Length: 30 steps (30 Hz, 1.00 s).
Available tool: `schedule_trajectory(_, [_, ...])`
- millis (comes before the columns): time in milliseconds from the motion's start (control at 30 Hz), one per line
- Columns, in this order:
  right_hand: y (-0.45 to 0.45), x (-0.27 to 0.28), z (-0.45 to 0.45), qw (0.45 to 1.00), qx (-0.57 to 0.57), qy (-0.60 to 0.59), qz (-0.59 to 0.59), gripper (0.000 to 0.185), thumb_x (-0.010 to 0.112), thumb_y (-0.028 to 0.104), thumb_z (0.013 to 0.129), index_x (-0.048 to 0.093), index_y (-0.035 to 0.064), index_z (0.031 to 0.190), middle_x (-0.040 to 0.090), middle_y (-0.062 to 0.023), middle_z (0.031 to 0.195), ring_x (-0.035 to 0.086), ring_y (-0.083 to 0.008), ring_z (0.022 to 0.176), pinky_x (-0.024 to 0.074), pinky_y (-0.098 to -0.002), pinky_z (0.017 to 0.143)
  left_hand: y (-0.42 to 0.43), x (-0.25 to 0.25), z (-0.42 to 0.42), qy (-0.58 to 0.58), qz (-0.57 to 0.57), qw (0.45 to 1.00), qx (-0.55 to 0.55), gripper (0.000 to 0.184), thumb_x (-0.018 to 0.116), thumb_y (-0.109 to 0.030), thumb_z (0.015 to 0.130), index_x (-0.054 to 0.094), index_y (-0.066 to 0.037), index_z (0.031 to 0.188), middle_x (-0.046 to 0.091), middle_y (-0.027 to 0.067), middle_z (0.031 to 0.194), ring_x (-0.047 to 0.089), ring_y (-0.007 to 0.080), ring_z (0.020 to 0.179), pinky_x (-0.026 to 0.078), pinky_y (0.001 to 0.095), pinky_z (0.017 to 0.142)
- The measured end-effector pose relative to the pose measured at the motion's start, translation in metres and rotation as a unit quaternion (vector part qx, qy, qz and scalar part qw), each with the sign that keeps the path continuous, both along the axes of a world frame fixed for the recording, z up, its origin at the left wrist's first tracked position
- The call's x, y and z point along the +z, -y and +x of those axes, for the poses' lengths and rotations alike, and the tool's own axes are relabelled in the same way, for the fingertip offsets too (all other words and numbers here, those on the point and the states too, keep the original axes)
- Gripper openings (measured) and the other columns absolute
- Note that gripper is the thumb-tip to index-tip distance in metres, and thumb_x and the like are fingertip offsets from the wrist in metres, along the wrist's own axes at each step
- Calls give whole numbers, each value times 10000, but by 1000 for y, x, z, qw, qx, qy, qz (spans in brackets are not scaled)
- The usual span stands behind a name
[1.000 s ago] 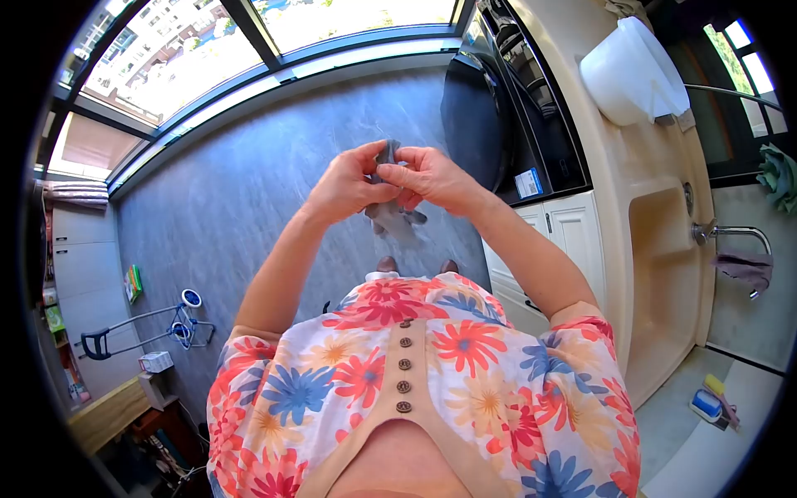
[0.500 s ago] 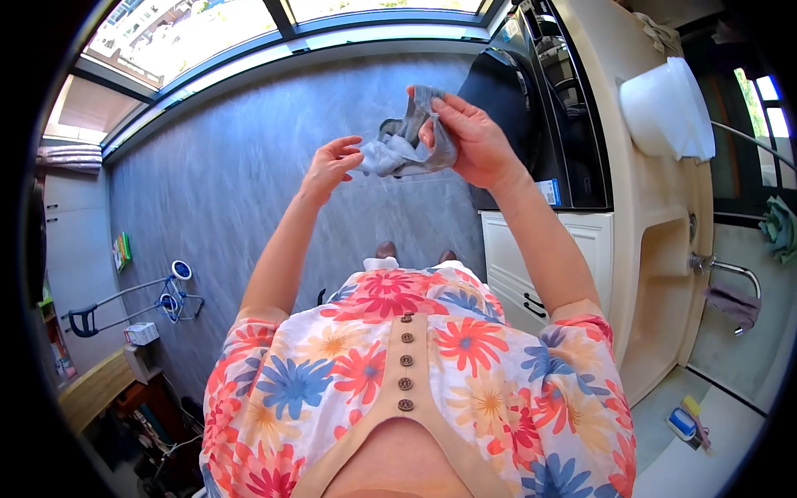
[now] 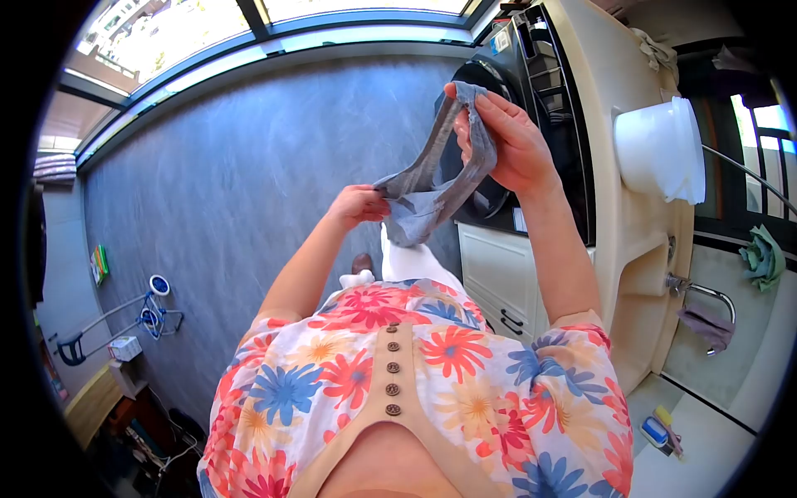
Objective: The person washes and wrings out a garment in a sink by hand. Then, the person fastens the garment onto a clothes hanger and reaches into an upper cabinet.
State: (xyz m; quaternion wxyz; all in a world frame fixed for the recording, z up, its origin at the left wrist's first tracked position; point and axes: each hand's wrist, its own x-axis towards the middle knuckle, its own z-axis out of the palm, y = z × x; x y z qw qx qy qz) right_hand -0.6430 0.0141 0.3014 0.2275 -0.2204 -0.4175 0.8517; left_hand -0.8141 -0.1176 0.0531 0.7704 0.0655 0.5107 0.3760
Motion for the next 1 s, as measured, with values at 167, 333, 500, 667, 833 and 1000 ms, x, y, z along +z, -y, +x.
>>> schedule_trajectory(167, [-81,-63,18,994,-45,29,-91,302,459,195,902,510,6,1132,542,-17,686,499,-86,538,404,-211,483,-28,21,-63,120,79,975,170,181,545,-228,838,578,-73,926,629,89,878,593,217,872,451,411,803])
schedule_trajectory(333, [-126,-76,8,988,-74,89,-102,264,470,162,895,538,6,1096,550,-21,712,504,-95,585,416,-231,516,-74,44,-82,189,189,914,304,174,531,-185,845,550,-105,998,624,52,930,575,206,918,432,424,830])
schedule_trajectory(500, [-189,-111,4,982,-106,140,-74,221,515,128,871,593,31,1055,629,-15,908,582,-74,763,476,-218,689,-124,66,-99,155,234,897,341,284,485,-132,859,493,-138,1143,564,58,1100,529,196,1014,415,402,871])
schedule_trajectory(667, [-228,-150,-17,977,-77,163,-113,216,515,147,874,594,34,1041,629,-27,910,604,-114,802,491,-287,720,-161,86,-116,198,306,870,334,464,479,-114,853,350,-167,1295,489,167,1190,514,249,1036,412,370,883])
schedule_trajectory(833, [-238,-150,-65,977,-28,186,-97,192,544,140,857,599,46,1015,628,-23,892,613,-122,777,513,-310,723,-205,92,-127,238,369,866,239,538,477,-112,849,278,-193,1343,448,249,1206,514,313,1040,426,372,859])
schedule_trajectory(1000, [-260,-139,-128,982,64,175,-8,206,571,153,826,609,49,1000,616,-22,871,593,-106,752,499,-263,690,-263,91,-128,154,253,936,190,580,503,-82,833,256,-199,1345,502,205,1148,540,291,1009,439,389,825])
